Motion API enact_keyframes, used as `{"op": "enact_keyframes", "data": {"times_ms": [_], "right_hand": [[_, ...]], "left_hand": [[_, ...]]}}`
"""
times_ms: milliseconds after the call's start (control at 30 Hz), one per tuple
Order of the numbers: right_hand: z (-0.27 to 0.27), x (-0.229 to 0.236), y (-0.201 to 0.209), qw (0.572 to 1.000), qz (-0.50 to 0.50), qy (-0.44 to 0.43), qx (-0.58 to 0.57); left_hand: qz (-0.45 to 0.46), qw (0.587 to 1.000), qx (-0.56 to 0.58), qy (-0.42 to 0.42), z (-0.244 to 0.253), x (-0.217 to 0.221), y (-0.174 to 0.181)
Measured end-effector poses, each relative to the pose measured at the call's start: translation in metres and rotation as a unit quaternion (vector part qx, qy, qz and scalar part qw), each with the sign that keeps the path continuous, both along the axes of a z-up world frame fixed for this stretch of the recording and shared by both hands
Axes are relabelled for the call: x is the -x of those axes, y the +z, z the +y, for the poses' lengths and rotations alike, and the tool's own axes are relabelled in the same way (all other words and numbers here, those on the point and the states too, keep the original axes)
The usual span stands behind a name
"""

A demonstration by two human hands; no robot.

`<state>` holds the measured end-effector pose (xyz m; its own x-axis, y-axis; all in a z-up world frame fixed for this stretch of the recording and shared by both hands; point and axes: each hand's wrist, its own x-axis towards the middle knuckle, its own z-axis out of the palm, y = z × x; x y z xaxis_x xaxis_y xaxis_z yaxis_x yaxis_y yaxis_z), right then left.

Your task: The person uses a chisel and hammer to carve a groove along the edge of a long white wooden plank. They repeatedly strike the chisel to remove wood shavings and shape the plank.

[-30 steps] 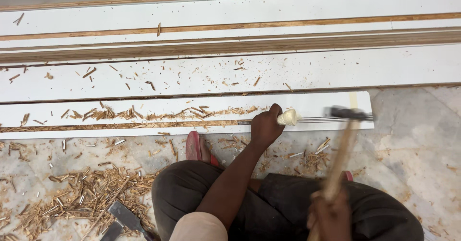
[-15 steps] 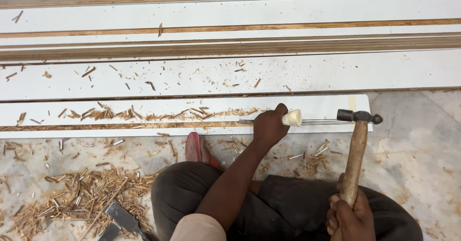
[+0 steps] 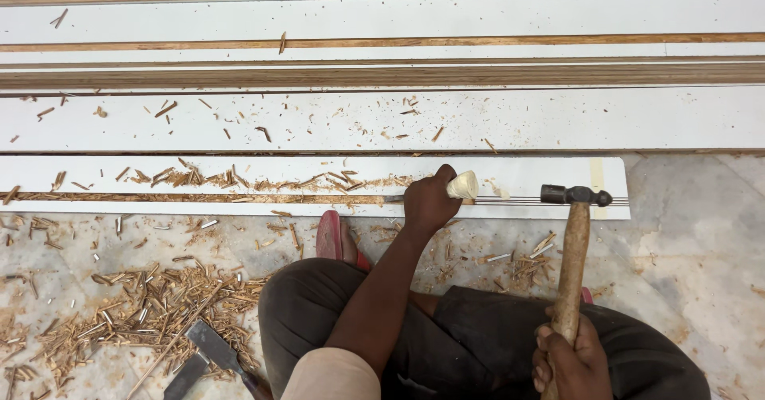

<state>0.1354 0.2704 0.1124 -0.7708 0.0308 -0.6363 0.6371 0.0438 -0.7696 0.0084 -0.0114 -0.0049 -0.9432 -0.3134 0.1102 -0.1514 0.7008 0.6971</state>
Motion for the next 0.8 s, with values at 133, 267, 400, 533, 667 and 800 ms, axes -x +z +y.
{"op": "enact_keyframes", "data": {"times_ms": [133, 267, 400, 533, 667, 800], "right_hand": [[0.005, 0.002, 0.007, 1.000, 0.013, -0.011, -0.008], [0.006, 0.003, 0.017, 0.998, 0.068, -0.010, 0.005], [-0.012, -0.001, 0.026, 0.991, 0.128, -0.045, -0.017], [-0.055, -0.007, 0.008, 0.997, 0.031, 0.037, -0.053], [-0.056, -0.003, 0.003, 0.987, -0.085, 0.132, 0.022], [-0.039, 0.005, 0.014, 0.994, -0.042, 0.091, 0.039]], "left_hand": [[0.004, 1.000, -0.008, -0.004, -0.005, -0.001, 0.001], [-0.001, 1.000, -0.017, -0.005, -0.009, -0.001, 0.000], [0.006, 1.000, -0.029, 0.000, -0.009, 0.000, -0.002], [0.006, 1.000, -0.018, 0.004, -0.009, -0.001, -0.007], [0.011, 0.999, 0.013, 0.035, -0.017, -0.007, -0.012], [0.008, 0.999, 0.011, 0.040, -0.023, -0.006, -0.009]]}}
